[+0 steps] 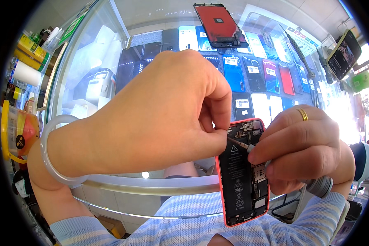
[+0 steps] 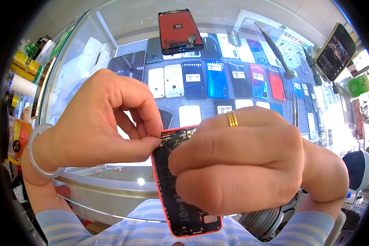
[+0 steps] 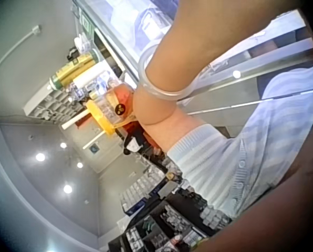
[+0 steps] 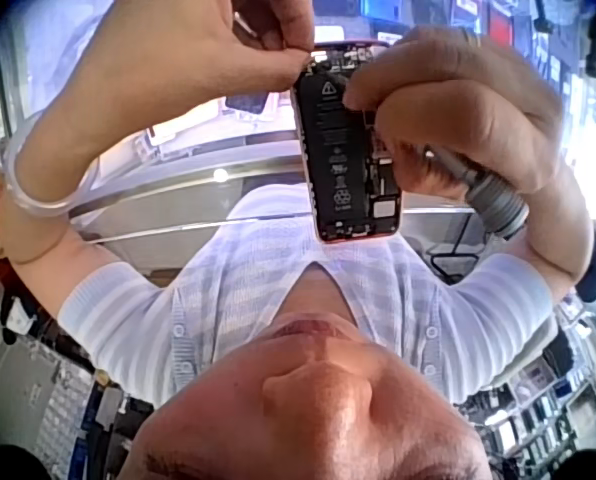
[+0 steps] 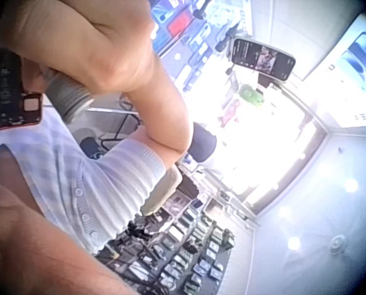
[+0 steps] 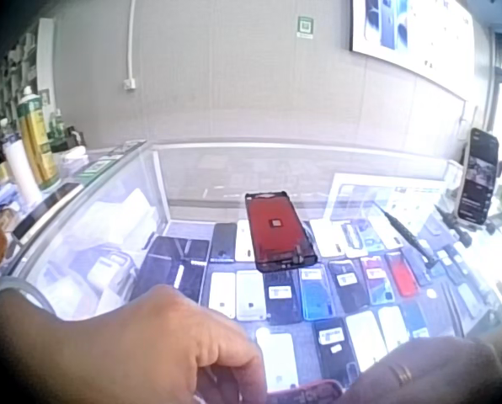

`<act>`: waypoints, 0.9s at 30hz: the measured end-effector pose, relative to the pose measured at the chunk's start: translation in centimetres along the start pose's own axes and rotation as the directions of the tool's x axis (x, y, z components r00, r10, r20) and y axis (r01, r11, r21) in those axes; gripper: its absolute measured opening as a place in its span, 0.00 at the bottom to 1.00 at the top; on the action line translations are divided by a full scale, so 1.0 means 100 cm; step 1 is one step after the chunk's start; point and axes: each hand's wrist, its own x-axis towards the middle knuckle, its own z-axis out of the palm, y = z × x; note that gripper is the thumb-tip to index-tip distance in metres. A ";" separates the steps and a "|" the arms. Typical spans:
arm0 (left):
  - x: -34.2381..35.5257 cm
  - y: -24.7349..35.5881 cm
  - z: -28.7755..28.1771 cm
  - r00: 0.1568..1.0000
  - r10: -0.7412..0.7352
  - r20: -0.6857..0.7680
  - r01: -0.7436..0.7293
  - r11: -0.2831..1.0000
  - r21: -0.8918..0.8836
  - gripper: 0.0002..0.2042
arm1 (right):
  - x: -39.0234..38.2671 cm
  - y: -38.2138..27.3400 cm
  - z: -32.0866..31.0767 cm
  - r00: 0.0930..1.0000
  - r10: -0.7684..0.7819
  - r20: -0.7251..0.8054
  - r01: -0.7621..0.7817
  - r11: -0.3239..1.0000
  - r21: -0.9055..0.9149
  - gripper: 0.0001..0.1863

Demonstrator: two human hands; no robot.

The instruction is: The person unscrews a component from the upper internal frame of a mobile phone using a precision screwdriver.

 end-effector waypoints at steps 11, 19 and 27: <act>-0.001 0.000 0.001 0.999 0.031 0.007 -0.031 0.999 -0.027 0.05 | 0.000 -0.001 -0.015 0.984 0.180 0.002 -0.180 0.979 0.099 0.14; -0.001 -0.001 0.000 1.000 0.010 0.016 -0.009 0.999 -0.043 0.06 | 0.000 0.006 -0.011 0.986 0.160 0.041 -0.164 0.970 0.180 0.15; 0.000 -0.001 0.000 1.000 -0.004 0.020 0.005 0.999 -0.041 0.06 | 0.000 0.006 -0.008 0.983 0.178 0.037 -0.182 0.963 0.199 0.15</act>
